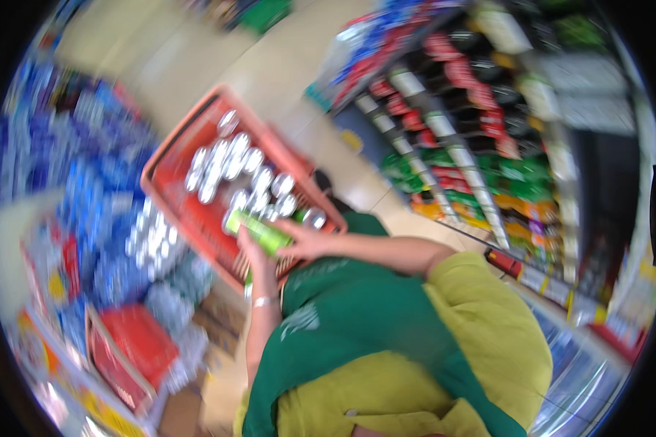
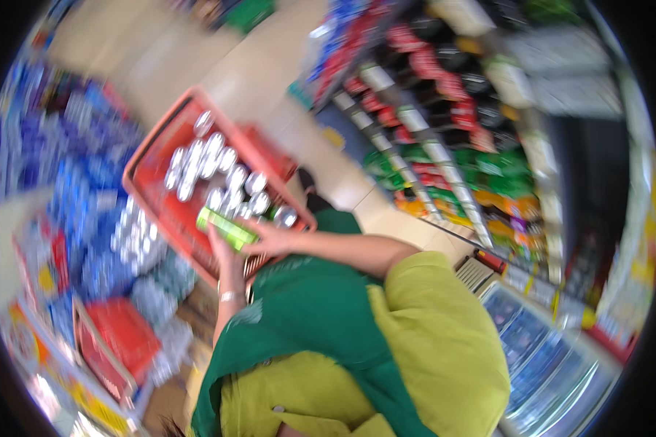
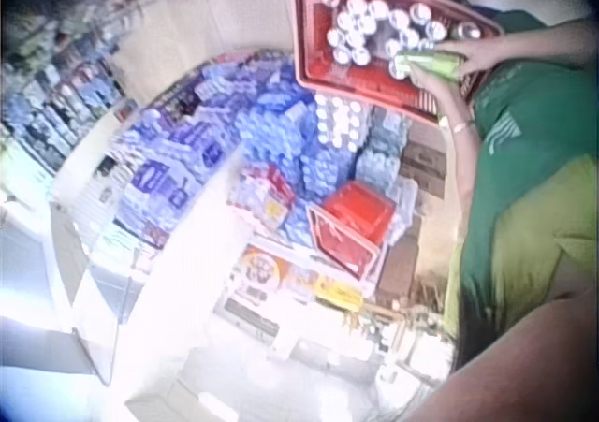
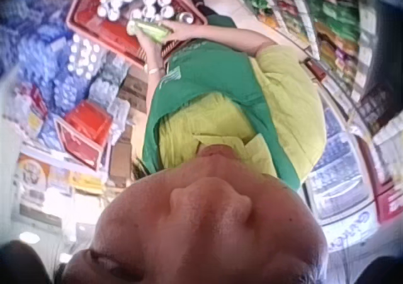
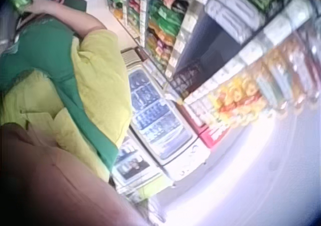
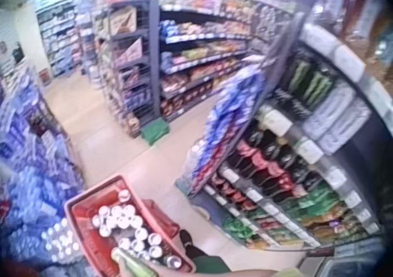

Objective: The person picks up several cans of drinks from a basket and places them onto a shelf in a store.

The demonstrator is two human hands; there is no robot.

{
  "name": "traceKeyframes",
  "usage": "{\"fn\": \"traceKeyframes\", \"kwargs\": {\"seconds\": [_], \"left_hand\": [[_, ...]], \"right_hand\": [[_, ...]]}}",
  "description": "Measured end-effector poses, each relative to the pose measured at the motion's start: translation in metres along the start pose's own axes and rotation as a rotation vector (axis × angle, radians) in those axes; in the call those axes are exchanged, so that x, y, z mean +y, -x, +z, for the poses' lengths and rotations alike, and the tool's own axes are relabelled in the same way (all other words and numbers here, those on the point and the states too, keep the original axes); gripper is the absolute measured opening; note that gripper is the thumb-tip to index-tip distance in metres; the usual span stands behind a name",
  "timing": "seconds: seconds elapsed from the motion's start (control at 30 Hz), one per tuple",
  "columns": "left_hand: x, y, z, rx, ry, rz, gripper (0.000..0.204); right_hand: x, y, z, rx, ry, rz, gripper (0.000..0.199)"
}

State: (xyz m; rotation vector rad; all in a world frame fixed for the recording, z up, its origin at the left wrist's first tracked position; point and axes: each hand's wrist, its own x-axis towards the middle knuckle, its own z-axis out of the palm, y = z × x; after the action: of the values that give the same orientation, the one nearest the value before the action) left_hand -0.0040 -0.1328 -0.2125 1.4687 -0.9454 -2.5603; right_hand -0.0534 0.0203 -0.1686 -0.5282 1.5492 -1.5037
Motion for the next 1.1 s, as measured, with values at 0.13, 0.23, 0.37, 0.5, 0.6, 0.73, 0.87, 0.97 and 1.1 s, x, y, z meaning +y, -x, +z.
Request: {"fn": "traceKeyframes", "kwargs": {"seconds": [0.13,0.23,0.37,0.5,0.6,0.73,0.87,0.97,1.1], "left_hand": [[0.014,0.029,0.037,-0.207,-0.107,0.021,0.058],[0.015,0.041,0.048,-0.276,-0.193,0.043,0.059],[0.016,0.072,0.079,-0.390,-0.212,0.069,0.063],[0.022,0.112,0.095,-0.399,-0.254,0.080,0.066],[0.022,0.124,0.102,-0.436,-0.226,0.070,0.070],[0.025,0.128,0.113,-0.438,-0.223,0.090,0.071],[0.025,0.139,0.135,-0.499,-0.166,0.048,0.067],[0.015,0.127,0.134,-0.636,-0.115,0.012,0.054],[0.016,0.154,0.151,-0.626,-0.081,-0.089,0.050]], "right_hand": [[-0.011,0.014,0.001,0.136,-0.056,-0.054,0.070],[-0.048,0.033,0.000,0.168,-0.076,0.005,0.073],[-0.041,0.043,0.008,0.321,-0.083,-0.112,0.077],[-0.057,0.066,0.013,0.355,-0.064,-0.174,0.077],[-0.068,0.081,0.009,0.365,-0.056,-0.168,0.071],[-0.104,0.117,0.003,0.291,-0.349,0.011,0.064],[-0.104,0.135,0.001,0.278,-0.708,0.071,0.050],[-0.101,0.148,-0.004,0.215,-0.800,0.090,0.067],[-0.107,0.162,-0.008,0.156,-0.903,0.022,0.056]]}}
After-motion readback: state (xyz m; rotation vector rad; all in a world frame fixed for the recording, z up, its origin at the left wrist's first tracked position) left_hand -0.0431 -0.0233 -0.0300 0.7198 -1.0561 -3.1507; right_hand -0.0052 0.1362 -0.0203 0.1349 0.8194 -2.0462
